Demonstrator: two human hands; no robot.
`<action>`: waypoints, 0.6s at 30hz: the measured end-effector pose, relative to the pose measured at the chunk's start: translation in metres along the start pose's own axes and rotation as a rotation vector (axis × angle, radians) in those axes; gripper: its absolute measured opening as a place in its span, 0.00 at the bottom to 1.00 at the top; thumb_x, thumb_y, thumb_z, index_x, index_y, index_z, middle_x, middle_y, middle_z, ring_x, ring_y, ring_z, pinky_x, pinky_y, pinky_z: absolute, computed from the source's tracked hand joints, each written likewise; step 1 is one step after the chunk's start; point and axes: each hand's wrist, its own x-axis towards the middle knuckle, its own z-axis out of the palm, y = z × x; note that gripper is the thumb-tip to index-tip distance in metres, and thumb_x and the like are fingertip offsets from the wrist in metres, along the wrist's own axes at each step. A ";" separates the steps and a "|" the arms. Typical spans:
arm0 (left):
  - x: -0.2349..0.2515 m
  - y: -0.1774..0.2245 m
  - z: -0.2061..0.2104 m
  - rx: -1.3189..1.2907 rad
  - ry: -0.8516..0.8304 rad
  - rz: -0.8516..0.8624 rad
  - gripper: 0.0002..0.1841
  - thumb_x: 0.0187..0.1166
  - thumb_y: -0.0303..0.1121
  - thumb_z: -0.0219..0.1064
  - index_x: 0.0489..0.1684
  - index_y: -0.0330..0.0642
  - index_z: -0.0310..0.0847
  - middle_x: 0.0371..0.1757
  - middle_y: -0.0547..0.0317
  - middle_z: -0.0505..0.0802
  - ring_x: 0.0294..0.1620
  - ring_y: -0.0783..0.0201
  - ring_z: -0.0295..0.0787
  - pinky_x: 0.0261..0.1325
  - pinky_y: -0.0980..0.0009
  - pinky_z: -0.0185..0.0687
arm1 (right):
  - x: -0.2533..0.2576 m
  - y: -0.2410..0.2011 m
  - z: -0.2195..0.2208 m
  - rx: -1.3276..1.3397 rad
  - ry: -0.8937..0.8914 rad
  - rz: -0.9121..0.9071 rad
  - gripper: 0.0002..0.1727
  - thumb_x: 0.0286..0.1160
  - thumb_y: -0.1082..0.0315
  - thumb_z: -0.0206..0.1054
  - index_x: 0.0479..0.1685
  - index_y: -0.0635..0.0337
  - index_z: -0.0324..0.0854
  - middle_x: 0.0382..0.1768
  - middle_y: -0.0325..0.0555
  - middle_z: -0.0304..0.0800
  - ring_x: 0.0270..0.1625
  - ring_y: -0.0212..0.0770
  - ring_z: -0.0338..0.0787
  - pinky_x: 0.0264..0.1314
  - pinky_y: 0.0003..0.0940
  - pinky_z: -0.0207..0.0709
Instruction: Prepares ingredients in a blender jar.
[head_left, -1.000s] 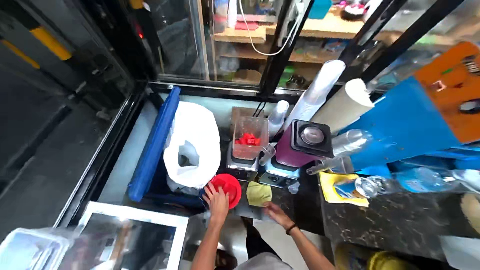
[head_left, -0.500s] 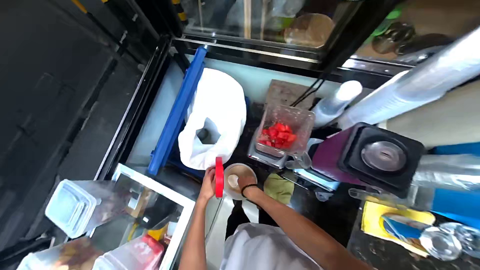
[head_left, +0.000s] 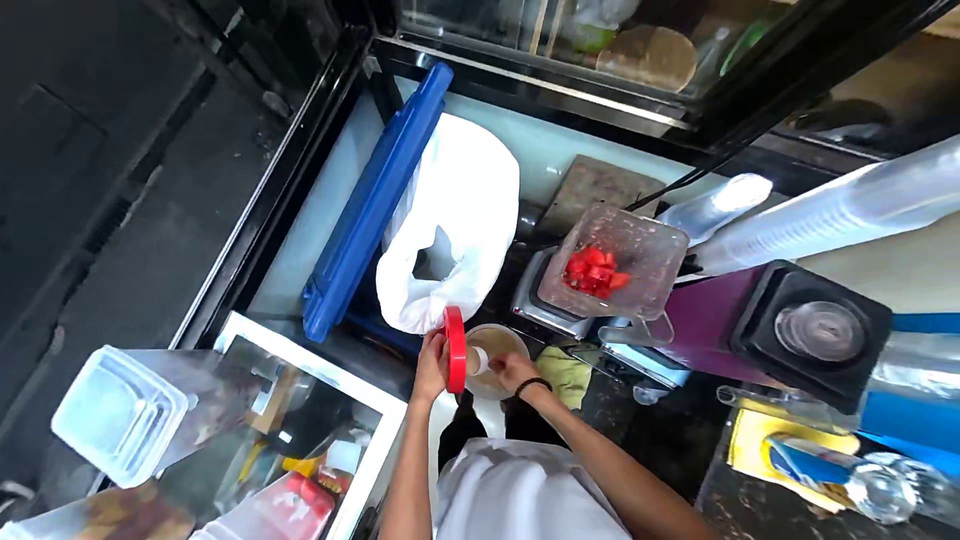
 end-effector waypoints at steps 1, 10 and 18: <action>-0.001 0.001 -0.001 -0.009 0.002 0.000 0.15 0.86 0.29 0.56 0.54 0.24 0.84 0.72 0.32 0.82 0.76 0.48 0.79 0.80 0.59 0.74 | -0.011 0.013 -0.006 0.043 0.036 -0.046 0.20 0.88 0.60 0.59 0.63 0.66 0.87 0.62 0.63 0.90 0.70 0.59 0.86 0.80 0.58 0.70; -0.004 0.018 -0.011 -0.103 -0.008 -0.033 0.17 0.79 0.30 0.59 0.60 0.28 0.83 0.65 0.40 0.86 0.68 0.56 0.83 0.74 0.59 0.78 | -0.035 0.109 -0.016 0.591 0.001 -0.099 0.19 0.89 0.61 0.59 0.65 0.66 0.84 0.35 0.42 0.86 0.33 0.28 0.79 0.42 0.27 0.76; -0.004 0.029 -0.023 0.082 -0.170 -0.017 0.17 0.80 0.32 0.62 0.61 0.32 0.84 0.68 0.39 0.86 0.70 0.52 0.84 0.76 0.53 0.77 | -0.181 0.048 -0.095 0.940 0.390 -0.301 0.13 0.82 0.65 0.60 0.52 0.59 0.88 0.20 0.24 0.77 0.19 0.20 0.71 0.23 0.19 0.67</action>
